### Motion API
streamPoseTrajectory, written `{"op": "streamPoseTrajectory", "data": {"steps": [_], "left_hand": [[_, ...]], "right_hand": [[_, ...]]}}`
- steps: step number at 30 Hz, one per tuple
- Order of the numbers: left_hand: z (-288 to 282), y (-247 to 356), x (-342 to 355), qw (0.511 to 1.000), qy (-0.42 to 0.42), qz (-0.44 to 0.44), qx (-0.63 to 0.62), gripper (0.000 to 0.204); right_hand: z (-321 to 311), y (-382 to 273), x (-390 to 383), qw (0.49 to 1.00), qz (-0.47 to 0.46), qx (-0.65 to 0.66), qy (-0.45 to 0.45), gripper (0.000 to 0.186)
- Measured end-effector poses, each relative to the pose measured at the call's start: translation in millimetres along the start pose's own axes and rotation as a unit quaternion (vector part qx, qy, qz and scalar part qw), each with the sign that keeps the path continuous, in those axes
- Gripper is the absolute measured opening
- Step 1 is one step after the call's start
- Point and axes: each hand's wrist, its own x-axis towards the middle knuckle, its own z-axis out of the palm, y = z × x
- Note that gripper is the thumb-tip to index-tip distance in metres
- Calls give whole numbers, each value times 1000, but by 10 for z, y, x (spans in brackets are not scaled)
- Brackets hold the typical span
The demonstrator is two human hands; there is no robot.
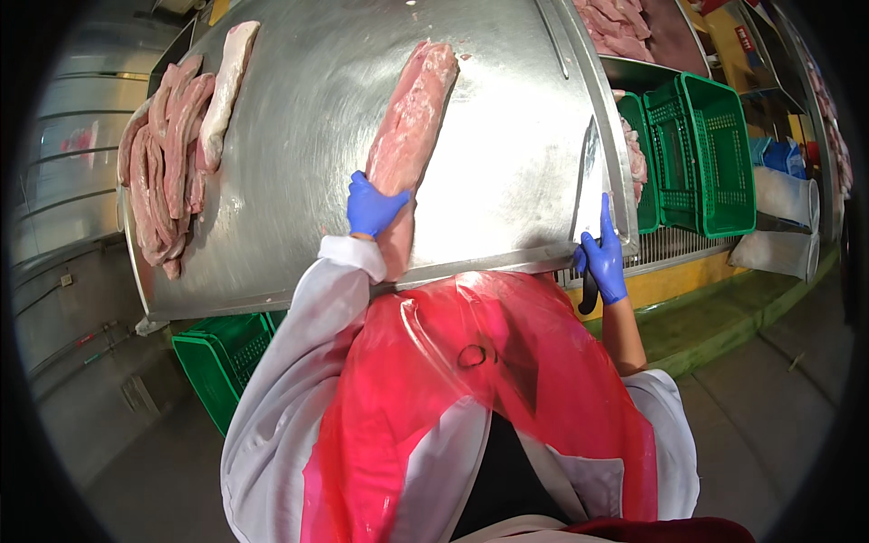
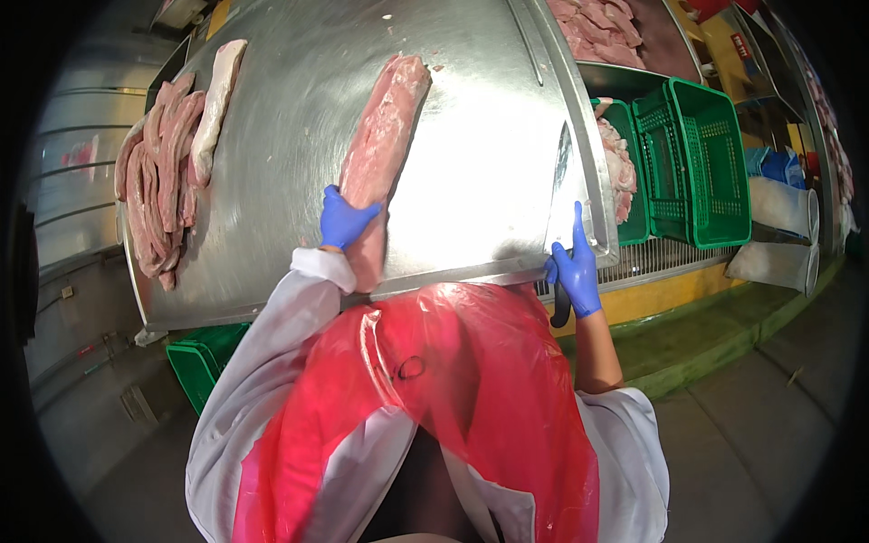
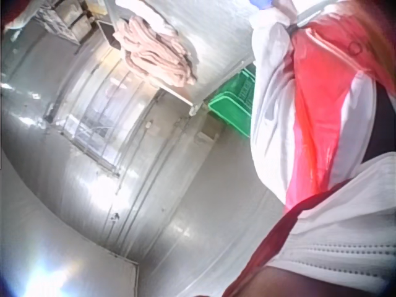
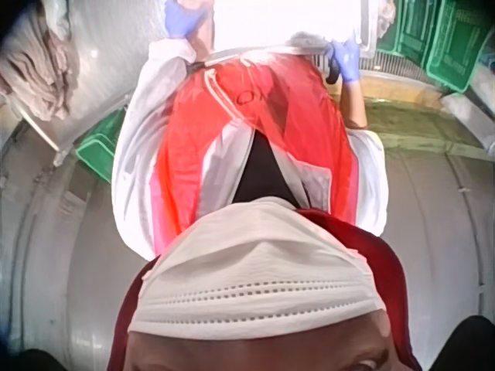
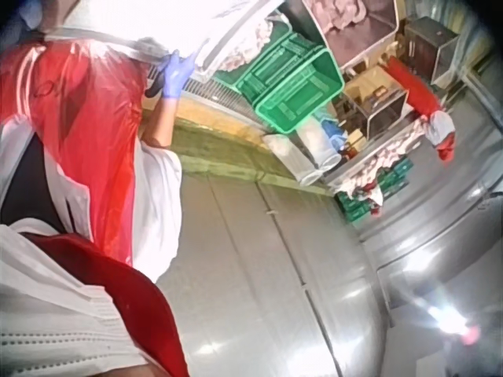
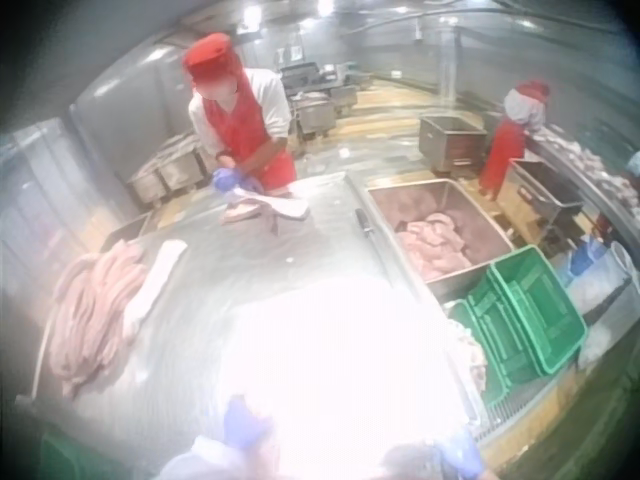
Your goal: The person uses a knife to trim and slice a large piece of pork belly on a stainless steel table. They remove fat and connective tissue, then cut the meat into smaller pieces and place them into green plastic crates.
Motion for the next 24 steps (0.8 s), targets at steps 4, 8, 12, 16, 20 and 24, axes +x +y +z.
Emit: {"op": "streamPoseTrajectory", "data": {"steps": [4, 8, 12, 16, 20, 24], "left_hand": [[310, 114, -186, 995, 44, -26, -91, 109], [-99, 234, -55, 992, -102, -26, 72, 107], [-138, 300, -187, 971, 55, 86, 218, 98], [-82, 183, 328, 976, -38, 54, 205, 100], [-704, 46, 769, 960, -247, 131, -16, 84], [-990, -877, 1170, 783, -454, 7, -425, 81]], "right_hand": [[125, -157, 200, 998, -34, -45, 1, 85], [283, -506, 251, 995, -78, -69, -8, 83], [257, -526, 212, 994, -84, -65, -13, 82], [248, -346, 158, 997, -50, -62, -7, 82], [213, -198, 113, 998, -34, -53, -23, 83], [184, -307, -24, 997, -31, -74, -7, 82]]}}
